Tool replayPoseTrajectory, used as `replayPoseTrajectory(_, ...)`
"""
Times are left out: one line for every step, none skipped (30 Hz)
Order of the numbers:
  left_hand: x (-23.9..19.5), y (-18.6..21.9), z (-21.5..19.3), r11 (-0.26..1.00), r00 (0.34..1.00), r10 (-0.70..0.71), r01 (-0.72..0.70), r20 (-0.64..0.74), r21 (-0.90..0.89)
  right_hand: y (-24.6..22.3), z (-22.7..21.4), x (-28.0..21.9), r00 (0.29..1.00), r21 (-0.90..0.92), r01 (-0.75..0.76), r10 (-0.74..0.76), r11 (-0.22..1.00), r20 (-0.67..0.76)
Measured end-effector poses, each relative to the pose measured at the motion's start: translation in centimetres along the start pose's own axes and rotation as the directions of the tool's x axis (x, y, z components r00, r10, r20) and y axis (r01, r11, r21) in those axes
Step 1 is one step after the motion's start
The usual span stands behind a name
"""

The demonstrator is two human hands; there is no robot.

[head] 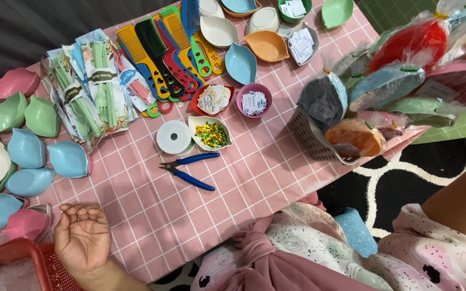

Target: The person places a small white packet into a leaf-shaped ceramic dish, wraps the dish in a clear plastic bag, and ties the bag with a white string. The person repeats this process with another dish.

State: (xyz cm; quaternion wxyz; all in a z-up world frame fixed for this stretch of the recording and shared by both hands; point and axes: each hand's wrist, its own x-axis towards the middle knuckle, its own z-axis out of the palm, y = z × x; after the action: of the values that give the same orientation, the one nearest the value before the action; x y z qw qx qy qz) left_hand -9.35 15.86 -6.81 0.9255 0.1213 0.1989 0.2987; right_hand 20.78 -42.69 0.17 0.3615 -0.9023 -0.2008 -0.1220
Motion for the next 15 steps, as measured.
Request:
replayPoseTrajectory(0.0,0.0,0.1,1.0,1.0,0.001,-0.001,-0.006,-0.011,-0.7,0.1,0.0,0.999,-0.001,0.036,-0.036,0.999,-0.012)
replayPoseTrajectory(0.0,0.0,0.1,1.0,1.0,0.001,-0.001,-0.012,-0.022,-1.3,0.2,0.0,0.997,-0.003,0.073,-0.073,0.997,-0.024)
replayPoseTrajectory(0.0,0.1,0.0,1.0,1.0,0.002,-0.002,-0.012,-0.022,-1.4,0.4,-0.2,0.997,-0.003,0.073,-0.074,0.997,-0.024)
replayPoseTrajectory(0.0,0.1,-0.1,1.0,1.0,0.002,-0.003,-0.012,-0.018,-1.4,0.5,-0.4,0.996,-0.002,0.074,-0.074,0.997,-0.045)
replayPoseTrajectory(0.1,0.2,-0.2,1.0,1.0,0.002,-0.002,-0.012,-0.015,-1.4,0.7,-0.5,0.995,-0.002,0.074,-0.074,0.997,-0.067)
replayPoseTrajectory(0.1,0.2,-0.2,1.0,1.0,0.003,-0.003,-0.012,-0.015,-1.4,0.9,-0.7,0.995,-0.001,0.074,-0.074,0.997,-0.066)
replayPoseTrajectory(0.1,0.2,-0.2,1.0,1.0,0.004,-0.005,-0.013,-0.015,-1.3,1.1,-0.9,0.993,0.0,0.074,-0.074,0.997,-0.097)
replayPoseTrajectory(0.0,0.2,-0.1,1.0,1.0,0.006,-0.006,-0.014,-0.016,-1.2,1.3,-1.2,0.989,0.002,0.074,-0.074,0.997,-0.128)
replayPoseTrajectory(0.0,0.2,-0.1,1.0,1.0,0.007,-0.007,-0.014,-0.014,-1.2,1.5,-1.3,0.989,0.003,0.073,-0.072,0.997,-0.127)
replayPoseTrajectory(-0.1,0.2,0.0,1.0,1.0,0.008,-0.008,-0.011,-0.016,-1.2,1.7,-1.5,0.985,0.005,0.072,-0.071,0.997,-0.159)
replayPoseTrajectory(-0.1,0.1,0.0,1.0,1.0,0.007,-0.007,-0.007,-0.018,-1.2,1.8,-1.6,0.979,0.004,0.072,-0.07,0.997,-0.192)
replayPoseTrajectory(0.0,0.1,-0.1,1.0,1.0,0.006,-0.006,-0.006,-0.019,-1.6,1.9,-1.4,0.979,0.003,0.071,-0.069,0.997,-0.193)
replayPoseTrajectory(0.1,0.1,-0.3,1.0,1.0,0.008,-0.008,-0.007,-0.02,-2.1,2.0,-1.2,0.978,-0.003,0.051,-0.05,0.999,-0.2)
replayPoseTrajectory(0.1,0.2,-0.5,1.0,1.0,0.01,-0.01,-0.009,-0.022,-2.5,2.0,-1.0,0.978,-0.009,0.03,-0.031,1.0,-0.207)
replayPoseTrajectory(0.0,0.2,-0.4,1.0,1.0,0.011,-0.011,-0.008,-0.024,-3.1,2.0,-1.1,0.978,-0.009,0.032,-0.033,0.999,-0.207)
